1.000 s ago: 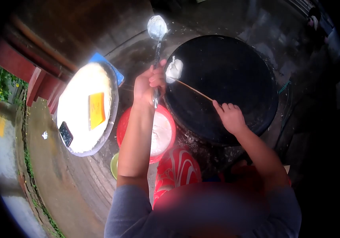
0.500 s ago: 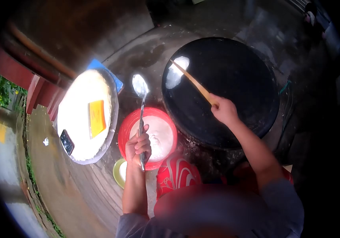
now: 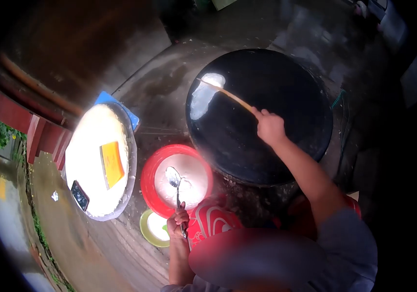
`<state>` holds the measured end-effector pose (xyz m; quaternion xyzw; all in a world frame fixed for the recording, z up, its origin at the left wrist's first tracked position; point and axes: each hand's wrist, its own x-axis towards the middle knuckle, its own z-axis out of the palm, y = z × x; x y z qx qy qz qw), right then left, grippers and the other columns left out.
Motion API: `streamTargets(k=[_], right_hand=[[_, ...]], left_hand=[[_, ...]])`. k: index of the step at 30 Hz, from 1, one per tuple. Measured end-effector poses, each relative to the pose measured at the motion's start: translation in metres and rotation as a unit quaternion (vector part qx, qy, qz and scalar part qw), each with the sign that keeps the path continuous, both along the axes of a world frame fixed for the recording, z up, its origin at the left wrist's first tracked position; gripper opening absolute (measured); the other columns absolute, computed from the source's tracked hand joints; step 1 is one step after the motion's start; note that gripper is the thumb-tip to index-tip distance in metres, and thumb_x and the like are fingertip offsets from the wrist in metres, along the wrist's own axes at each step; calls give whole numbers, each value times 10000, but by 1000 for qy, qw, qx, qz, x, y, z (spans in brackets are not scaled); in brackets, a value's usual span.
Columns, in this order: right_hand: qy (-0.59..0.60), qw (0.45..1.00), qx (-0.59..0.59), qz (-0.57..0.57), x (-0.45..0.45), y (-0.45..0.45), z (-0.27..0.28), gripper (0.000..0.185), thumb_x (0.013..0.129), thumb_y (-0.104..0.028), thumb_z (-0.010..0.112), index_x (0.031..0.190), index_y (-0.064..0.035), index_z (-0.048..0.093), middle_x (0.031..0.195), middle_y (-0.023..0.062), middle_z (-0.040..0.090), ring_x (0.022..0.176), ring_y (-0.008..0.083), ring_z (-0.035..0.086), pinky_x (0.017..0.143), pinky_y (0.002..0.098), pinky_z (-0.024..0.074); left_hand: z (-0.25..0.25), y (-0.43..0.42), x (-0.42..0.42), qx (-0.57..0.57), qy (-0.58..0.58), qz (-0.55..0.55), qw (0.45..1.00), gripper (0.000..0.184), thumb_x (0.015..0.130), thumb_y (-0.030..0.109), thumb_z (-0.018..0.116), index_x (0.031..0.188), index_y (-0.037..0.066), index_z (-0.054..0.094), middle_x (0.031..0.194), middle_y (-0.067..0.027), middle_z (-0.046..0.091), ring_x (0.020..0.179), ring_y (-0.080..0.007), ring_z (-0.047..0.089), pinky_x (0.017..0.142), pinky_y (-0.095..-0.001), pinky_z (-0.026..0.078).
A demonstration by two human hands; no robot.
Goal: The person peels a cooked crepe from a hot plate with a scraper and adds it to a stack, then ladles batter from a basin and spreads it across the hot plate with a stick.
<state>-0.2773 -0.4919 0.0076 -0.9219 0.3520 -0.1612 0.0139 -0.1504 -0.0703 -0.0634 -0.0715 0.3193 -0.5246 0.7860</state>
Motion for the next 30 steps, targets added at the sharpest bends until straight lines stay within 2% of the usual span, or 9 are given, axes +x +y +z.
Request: streamTargets(k=[4,8,10,14,16,19,24,26,30], right_hand=[[-123,954,261,-80,16,-2,5,440,734,-128,573,1172,-159,574,974,97,616,840,264,616,734,345,501],[0,994,103,39,25,29,14,459,713,-101,578,1169,-158,572,901,99,605,831,259,611,697,361,504],[24,998,15,-51,27,-17,6,469,712,-69,569,1173,-156,561,851,90,593,775,256,615,656,359,503],[-95,966,207,-124,24,-15,2,421,742,-135,561,1163,-157,569,941,85,610,826,263,618,727,365,503],[-109,985,135,-2,15,13,-1,434,723,-152,586,1157,-155,572,936,86,605,837,264,614,729,372,502],[-12,996,29,-80,9,-28,-5,480,692,-101,601,1168,-150,563,877,88,596,753,274,610,651,374,501],[-84,957,226,-163,17,-22,21,474,726,-170,589,1197,-150,538,1008,108,610,878,269,614,755,364,499],[-58,988,132,-60,30,5,18,473,727,-177,589,1195,-140,535,1005,107,606,872,284,616,757,366,502],[30,991,2,-128,24,-65,6,460,738,-122,562,1194,-82,519,932,111,600,800,274,619,654,370,506]], left_hand=[[5,-3,2,2,-3,-7,1000,357,889,38,330,1168,-174,395,725,-65,427,557,-138,389,492,-256,371],[3,-4,2,-2,-24,-21,999,357,891,37,332,1173,-172,395,734,-66,433,564,-141,388,498,-253,364],[3,-4,3,-12,-2,-29,1000,364,892,42,341,1183,-172,389,736,-66,438,562,-141,391,498,-253,364],[0,-1,4,-10,-16,-27,999,371,892,42,347,1193,-172,382,746,-68,444,567,-141,393,502,-251,365],[-4,0,4,9,-32,-12,999,366,893,37,348,1190,-173,385,756,-71,446,577,-140,395,505,-248,366],[-2,-3,3,19,-22,-20,999,356,890,31,344,1176,-174,396,756,-72,453,576,-140,403,496,-249,366],[0,-2,4,10,-29,-27,999,355,890,33,341,1176,-169,399,761,-75,457,575,-141,405,491,-250,366],[-4,-1,6,20,-30,-26,999,350,893,31,334,1176,-164,402,762,-75,452,575,-140,398,498,-248,367],[-1,-1,5,41,-28,-31,998,350,907,50,332,1177,-162,403,763,-74,457,570,-139,398,491,-248,366]])
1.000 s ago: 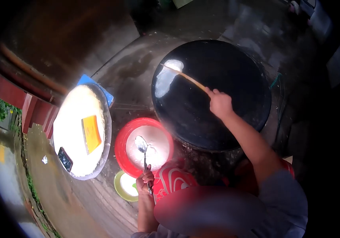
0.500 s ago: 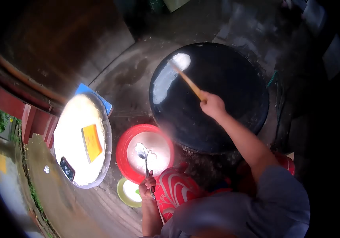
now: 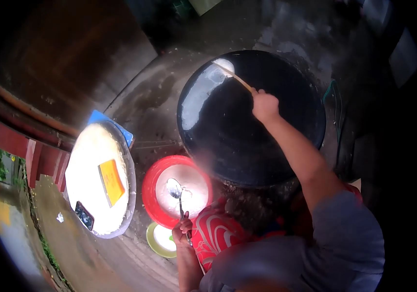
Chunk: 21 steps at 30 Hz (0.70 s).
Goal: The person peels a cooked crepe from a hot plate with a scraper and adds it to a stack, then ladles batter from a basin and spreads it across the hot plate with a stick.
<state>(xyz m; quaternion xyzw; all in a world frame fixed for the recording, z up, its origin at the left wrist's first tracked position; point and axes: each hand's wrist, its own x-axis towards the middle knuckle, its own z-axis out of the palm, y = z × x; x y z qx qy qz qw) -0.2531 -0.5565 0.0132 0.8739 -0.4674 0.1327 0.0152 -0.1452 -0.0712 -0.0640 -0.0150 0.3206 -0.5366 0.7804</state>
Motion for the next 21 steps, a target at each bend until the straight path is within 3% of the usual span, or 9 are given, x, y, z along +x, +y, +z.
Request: streamTargets(k=[4,6,8,10,15,16,18,19,21], right_hand=[[-105,981,148,-70,-22,39,4,511,720,-158,597,1220,-121,498,968,127,593,848,290,615,725,379,507],[-75,989,113,63,-23,77,4,548,703,-158,616,1233,-112,484,979,114,583,847,283,612,708,380,511],[-11,997,48,53,-25,48,-3,561,693,-145,623,1235,-104,487,954,107,578,801,274,611,671,373,511],[15,999,15,-49,-41,4,-5,549,719,-116,585,1257,-109,479,926,103,587,780,264,610,650,364,505],[-109,971,194,-82,-25,48,24,502,728,-169,572,1223,-126,502,963,110,607,893,317,604,769,396,494],[-112,990,83,6,-16,54,7,485,743,-168,560,1219,-98,494,942,117,600,826,307,619,720,388,505],[-9,999,16,27,-2,20,-6,485,766,-162,544,1234,-64,468,917,122,592,757,287,629,656,378,513],[16,999,-10,-35,-7,-8,-13,462,782,-152,529,1227,-41,471,888,117,591,711,267,630,608,363,512],[8,996,48,-80,-35,-15,2,514,760,-145,556,1253,-49,447,947,119,588,772,268,628,629,358,516]], left_hand=[[-10,4,3,-12,-23,-2,1000,349,913,58,342,1177,-160,403,760,-74,461,574,-140,400,501,-246,373],[-12,1,4,-16,-28,-3,999,347,909,56,345,1175,-157,409,761,-77,475,576,-141,410,504,-244,378],[-15,4,5,-27,-7,-20,999,345,901,49,346,1169,-156,418,761,-80,487,574,-140,419,497,-244,379],[-7,5,3,-3,-7,-19,1000,345,897,44,347,1169,-156,418,760,-78,486,573,-138,418,496,-243,379],[-15,7,6,-4,-34,-9,999,343,890,33,345,1167,-155,422,763,-73,482,570,-132,407,507,-236,376],[-14,5,6,-4,-33,-10,999,343,890,33,345,1167,-155,422,763,-73,482,570,-132,407,507,-236,376],[-10,3,6,0,-24,-23,999,345,892,41,352,1168,-153,424,769,-70,484,575,-131,412,508,-234,376],[-8,4,6,8,-22,-28,999,349,894,48,359,1173,-151,422,773,-66,482,580,-130,415,511,-235,376],[-4,10,8,11,-18,-29,999,349,893,49,362,1174,-149,423,772,-64,480,579,-130,415,509,-236,375]])
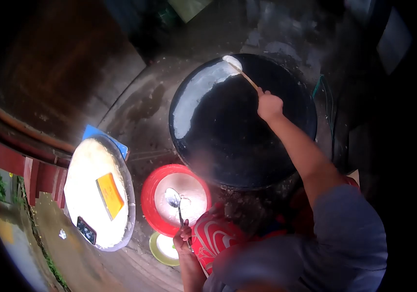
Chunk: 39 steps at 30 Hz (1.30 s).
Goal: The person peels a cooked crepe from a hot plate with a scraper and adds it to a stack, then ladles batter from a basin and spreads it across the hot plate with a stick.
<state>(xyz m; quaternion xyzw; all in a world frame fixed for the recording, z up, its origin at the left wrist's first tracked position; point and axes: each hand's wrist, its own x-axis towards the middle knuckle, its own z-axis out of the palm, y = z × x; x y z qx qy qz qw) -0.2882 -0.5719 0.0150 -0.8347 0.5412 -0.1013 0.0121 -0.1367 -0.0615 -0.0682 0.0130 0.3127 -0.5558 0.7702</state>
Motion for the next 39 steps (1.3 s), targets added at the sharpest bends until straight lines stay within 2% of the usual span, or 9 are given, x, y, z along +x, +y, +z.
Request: streamTargets(k=[3,7,12,15,19,24,27,34,39], right_hand=[[-55,994,82,-50,-15,56,10,628,715,-175,613,1294,-52,403,1009,142,567,821,288,620,694,373,517],[10,994,1,112,-5,73,-7,581,745,-152,574,1294,-57,410,958,112,561,746,266,620,629,365,517],[-32,996,63,-63,-47,24,-2,620,727,-113,579,1317,-76,393,983,114,570,785,274,621,647,365,512],[-96,993,71,-19,-11,54,6,586,717,-112,578,1278,-52,420,1001,151,573,819,304,616,692,376,509],[5,1000,-17,-16,-2,-9,-18,497,798,-40,481,1286,-13,393,983,136,562,770,276,623,580,363,516],[-34,996,73,-47,-40,67,5,718,694,-132,607,1335,6,315,986,151,542,771,285,622,639,368,519],[34,996,41,71,-23,77,-5,641,737,-102,552,1328,7,327,977,152,542,749,284,625,635,366,519],[-56,988,101,-98,-63,55,18,717,707,-159,629,1334,-12,312,1059,171,535,852,292,616,691,373,518],[35,998,-44,-19,-17,4,-26,464,817,-96,461,1265,15,412,958,133,569,747,262,630,571,360,516]], left_hand=[[-11,-2,2,-4,-8,8,1000,340,889,45,365,1167,-138,434,763,-65,480,577,-131,419,499,-242,379],[-17,-2,3,5,-10,1,1000,338,901,53,349,1169,-137,431,774,-66,477,582,-130,419,490,-239,371],[-7,-1,5,15,11,-6,1000,347,919,81,324,1171,-132,432,766,-56,464,570,-122,397,486,-235,359],[-9,-4,5,6,3,-8,1000,346,929,89,318,1168,-133,433,759,-56,464,561,-123,399,485,-236,361],[-2,-2,4,35,-2,-22,999,341,929,89,324,1163,-133,435,756,-56,465,561,-123,400,484,-235,365],[-12,-2,9,27,-19,-20,999,324,918,69,340,1146,-139,438,753,-63,473,561,-122,414,473,-233,367],[-14,-3,9,50,-21,-24,998,317,914,61,334,1134,-139,442,750,-66,478,556,-125,423,465,-233,368],[-10,-3,11,30,-21,-33,999,329,921,71,319,1139,-144,441,758,-70,491,560,-128,427,467,-229,370],[-16,-1,10,50,-43,-31,997,323,916,67,327,1134,-144,439,769,-75,493,564,-126,426,468,-228,368]])
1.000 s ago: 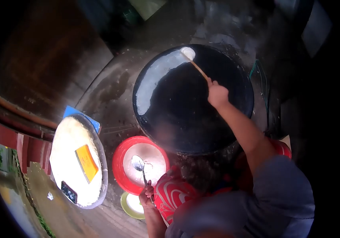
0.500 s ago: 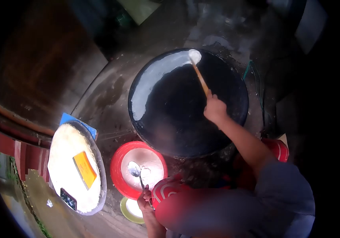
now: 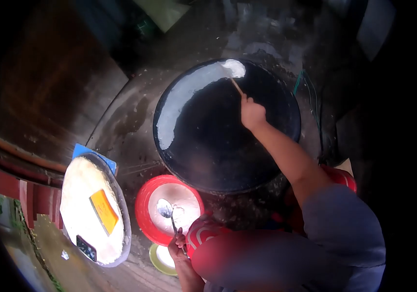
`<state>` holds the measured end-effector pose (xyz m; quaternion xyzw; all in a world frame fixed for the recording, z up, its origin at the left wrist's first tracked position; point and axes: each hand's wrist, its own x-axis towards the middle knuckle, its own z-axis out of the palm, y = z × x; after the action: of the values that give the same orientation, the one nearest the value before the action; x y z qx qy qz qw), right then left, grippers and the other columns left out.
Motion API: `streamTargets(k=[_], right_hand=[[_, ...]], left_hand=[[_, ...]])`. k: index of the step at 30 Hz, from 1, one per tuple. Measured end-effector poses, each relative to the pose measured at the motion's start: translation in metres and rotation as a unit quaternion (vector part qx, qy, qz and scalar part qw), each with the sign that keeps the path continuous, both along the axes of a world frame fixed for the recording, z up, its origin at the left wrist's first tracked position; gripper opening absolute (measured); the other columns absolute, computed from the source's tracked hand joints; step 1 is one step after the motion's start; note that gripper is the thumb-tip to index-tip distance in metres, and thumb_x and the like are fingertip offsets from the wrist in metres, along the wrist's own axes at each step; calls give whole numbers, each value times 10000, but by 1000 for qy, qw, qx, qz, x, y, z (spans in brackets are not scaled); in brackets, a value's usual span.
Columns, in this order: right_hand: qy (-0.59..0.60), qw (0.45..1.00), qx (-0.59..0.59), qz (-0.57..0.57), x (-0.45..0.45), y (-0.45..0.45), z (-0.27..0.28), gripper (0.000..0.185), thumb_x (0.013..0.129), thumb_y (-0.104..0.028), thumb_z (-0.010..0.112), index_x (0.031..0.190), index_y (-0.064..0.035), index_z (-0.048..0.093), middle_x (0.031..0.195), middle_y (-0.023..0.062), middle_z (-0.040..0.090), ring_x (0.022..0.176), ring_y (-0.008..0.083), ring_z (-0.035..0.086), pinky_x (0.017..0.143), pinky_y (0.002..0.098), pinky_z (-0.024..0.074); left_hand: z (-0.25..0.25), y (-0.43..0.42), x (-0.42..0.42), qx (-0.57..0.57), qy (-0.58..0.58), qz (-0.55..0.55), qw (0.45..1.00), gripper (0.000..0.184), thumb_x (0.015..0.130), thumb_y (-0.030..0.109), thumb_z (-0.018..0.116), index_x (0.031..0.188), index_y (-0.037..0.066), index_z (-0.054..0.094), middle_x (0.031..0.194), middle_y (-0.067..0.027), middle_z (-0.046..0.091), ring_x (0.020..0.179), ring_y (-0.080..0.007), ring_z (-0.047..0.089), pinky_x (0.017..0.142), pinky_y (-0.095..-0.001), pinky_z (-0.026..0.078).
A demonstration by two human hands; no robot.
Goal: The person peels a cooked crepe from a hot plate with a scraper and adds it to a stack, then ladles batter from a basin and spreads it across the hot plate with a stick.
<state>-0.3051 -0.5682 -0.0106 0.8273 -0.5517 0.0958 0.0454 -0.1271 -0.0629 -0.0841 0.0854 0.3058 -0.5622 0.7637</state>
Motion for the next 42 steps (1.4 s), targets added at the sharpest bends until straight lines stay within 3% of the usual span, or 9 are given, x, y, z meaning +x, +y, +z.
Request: streamTargets(k=[6,9,11,18,22,23,32,36,42], right_hand=[[-7,988,123,-89,-87,53,62,533,792,-107,537,1286,10,375,1032,187,567,870,297,618,700,358,518],[-132,973,180,-65,-119,61,42,431,851,-111,499,1258,4,411,965,169,594,858,270,618,745,320,497],[-391,901,157,106,-133,48,28,333,897,-112,463,1218,-24,469,878,129,608,809,221,614,751,297,478],[-370,879,246,-171,-142,-62,27,501,807,20,492,1290,-114,470,763,71,605,746,149,592,713,291,462],[-451,775,427,-121,-135,-57,43,473,838,-67,422,1303,-142,460,683,45,567,442,131,432,397,280,356],[-461,780,410,-105,-139,-54,40,454,847,-95,387,1292,-139,470,659,38,548,380,100,323,340,251,258],[-431,777,450,-97,-120,-41,45,376,899,-139,381,1248,-170,519,629,10,486,407,91,336,381,252,268],[-475,769,399,-157,-115,-46,26,311,879,-112,437,1147,-94,595,1000,108,652,917,206,603,787,303,447],[-299,904,304,29,-94,-22,20,330,866,-154,454,1166,-180,590,1011,118,637,882,244,616,754,324,470]], left_hand=[[20,1,5,19,38,38,998,303,896,55,349,1103,-144,442,746,-85,488,538,-136,419,453,-256,377],[44,-6,6,35,47,54,997,295,894,55,345,1089,-143,445,724,-83,485,526,-141,427,444,-259,386],[50,-5,10,-24,53,44,997,290,886,52,347,1079,-141,443,707,-75,482,524,-142,438,444,-256,397],[130,-16,7,9,40,94,995,305,897,65,317,1080,-153,427,668,-52,434,526,-141,445,449,-259,397],[152,-24,3,-40,46,79,995,309,909,73,299,1069,-160,426,653,-50,432,520,-142,440,456,-260,400],[155,-25,4,-42,42,76,995,307,909,68,296,1068,-161,425,648,-49,431,517,-141,437,458,-261,402],[158,-55,-5,17,43,67,997,261,912,60,279,1004,-116,449,640,-51,435,514,-140,441,454,-257,403],[138,-54,-4,-4,72,49,996,225,917,74,292,948,-83,451,619,-59,442,486,-149,436,436,-260,398],[129,-47,-1,62,61,55,995,213,918,89,312,955,-78,438,639,-62,457,479,-148,433,421,-258,386]])
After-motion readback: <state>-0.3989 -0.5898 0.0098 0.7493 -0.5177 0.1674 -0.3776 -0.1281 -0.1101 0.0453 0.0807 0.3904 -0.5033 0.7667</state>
